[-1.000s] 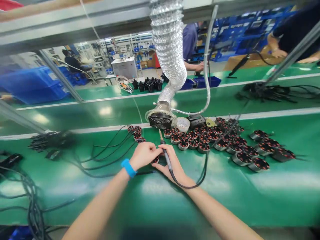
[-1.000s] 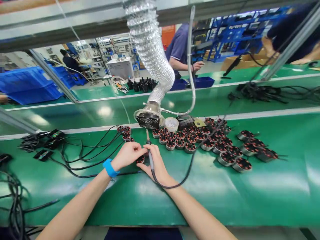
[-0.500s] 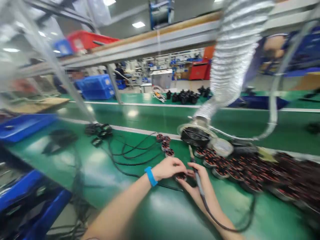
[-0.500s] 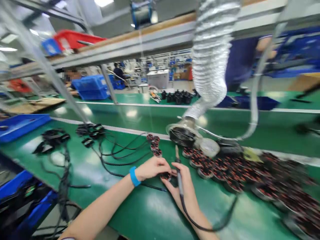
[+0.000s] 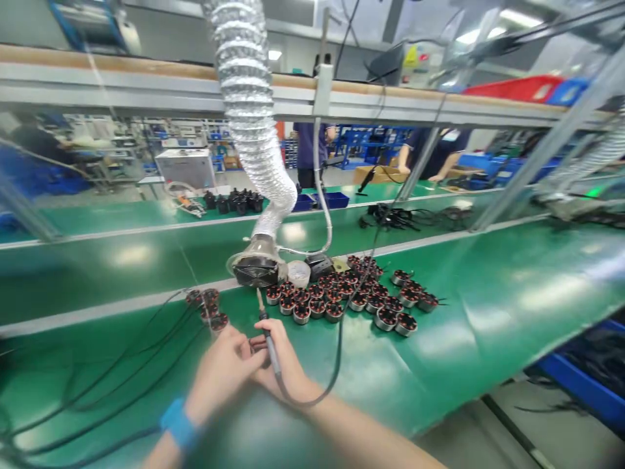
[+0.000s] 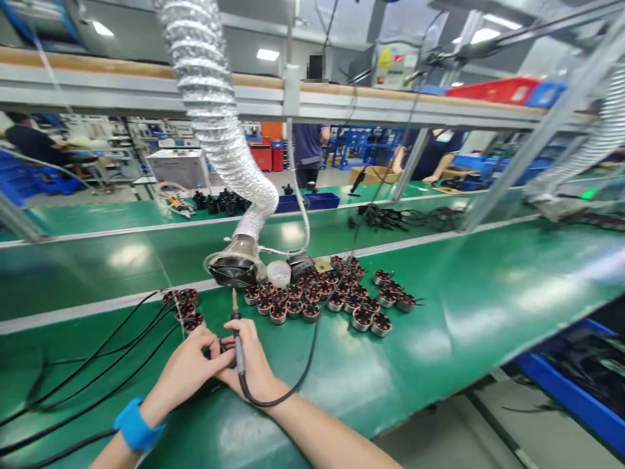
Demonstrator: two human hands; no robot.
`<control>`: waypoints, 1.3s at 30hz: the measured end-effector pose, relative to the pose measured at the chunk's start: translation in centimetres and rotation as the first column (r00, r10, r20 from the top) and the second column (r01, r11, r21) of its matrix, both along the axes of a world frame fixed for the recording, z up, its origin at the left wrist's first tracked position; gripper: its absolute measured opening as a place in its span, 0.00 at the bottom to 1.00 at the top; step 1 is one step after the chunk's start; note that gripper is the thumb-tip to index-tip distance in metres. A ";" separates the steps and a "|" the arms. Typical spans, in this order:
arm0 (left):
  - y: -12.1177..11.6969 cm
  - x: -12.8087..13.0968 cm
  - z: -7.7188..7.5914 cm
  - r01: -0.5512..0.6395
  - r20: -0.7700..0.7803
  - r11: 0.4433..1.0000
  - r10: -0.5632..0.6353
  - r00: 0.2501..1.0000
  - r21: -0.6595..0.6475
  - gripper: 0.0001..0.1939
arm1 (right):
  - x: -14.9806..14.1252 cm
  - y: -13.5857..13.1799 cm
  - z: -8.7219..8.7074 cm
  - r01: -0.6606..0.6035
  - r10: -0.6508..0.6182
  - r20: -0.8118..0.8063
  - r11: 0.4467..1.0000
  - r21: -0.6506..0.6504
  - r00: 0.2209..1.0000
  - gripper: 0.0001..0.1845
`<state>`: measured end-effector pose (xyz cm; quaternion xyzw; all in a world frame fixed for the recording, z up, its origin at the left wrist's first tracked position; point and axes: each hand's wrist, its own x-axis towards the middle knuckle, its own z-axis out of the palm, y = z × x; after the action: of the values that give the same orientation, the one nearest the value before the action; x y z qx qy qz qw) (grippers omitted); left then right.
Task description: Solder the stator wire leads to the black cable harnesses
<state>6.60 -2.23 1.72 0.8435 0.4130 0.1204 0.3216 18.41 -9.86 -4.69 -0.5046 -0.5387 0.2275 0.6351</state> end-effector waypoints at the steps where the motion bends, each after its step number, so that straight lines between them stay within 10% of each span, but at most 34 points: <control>1: 0.4 0.0 -0.3 0.024 0.011 1.000 -0.024 1.000 -0.019 0.20 | 0.1 0.1 -0.1 -0.003 0.003 0.003 1.000 -0.006 1.000 0.42; 7: 2.3 -1.8 0.0 0.270 0.180 0.923 -0.227 0.957 -0.275 0.22 | 0.4 0.3 -0.6 -0.050 0.050 -0.003 0.998 -0.043 0.999 0.42; 14: 1.5 -1.7 0.8 0.202 0.260 0.880 -0.094 0.961 -0.429 0.21 | 0.5 0.3 -0.3 -0.043 0.043 0.015 0.999 -0.022 0.999 0.40; 25: -0.4 -7.5 2.9 -0.063 0.439 0.989 0.116 0.891 -0.134 0.22 | 0.4 0.1 0.9 -0.008 0.015 0.084 0.997 -0.076 0.996 0.31; 33: -2.8 -7.2 -0.5 0.278 -0.173 0.917 -0.236 0.956 0.287 0.12 | 0.7 0.7 0.6 0.009 0.004 0.239 0.998 -0.056 0.971 0.29; 39: -1.4 -6.7 -0.4 0.270 0.012 0.940 -0.278 0.960 0.208 0.11 | 1.1 0.8 1.5 -0.031 0.054 0.319 0.997 -0.077 0.946 0.28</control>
<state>-0.07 -3.58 1.33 0.9186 0.2704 0.1334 0.2554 19.56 -9.06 -3.20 -0.5453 -0.6370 0.1750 0.5160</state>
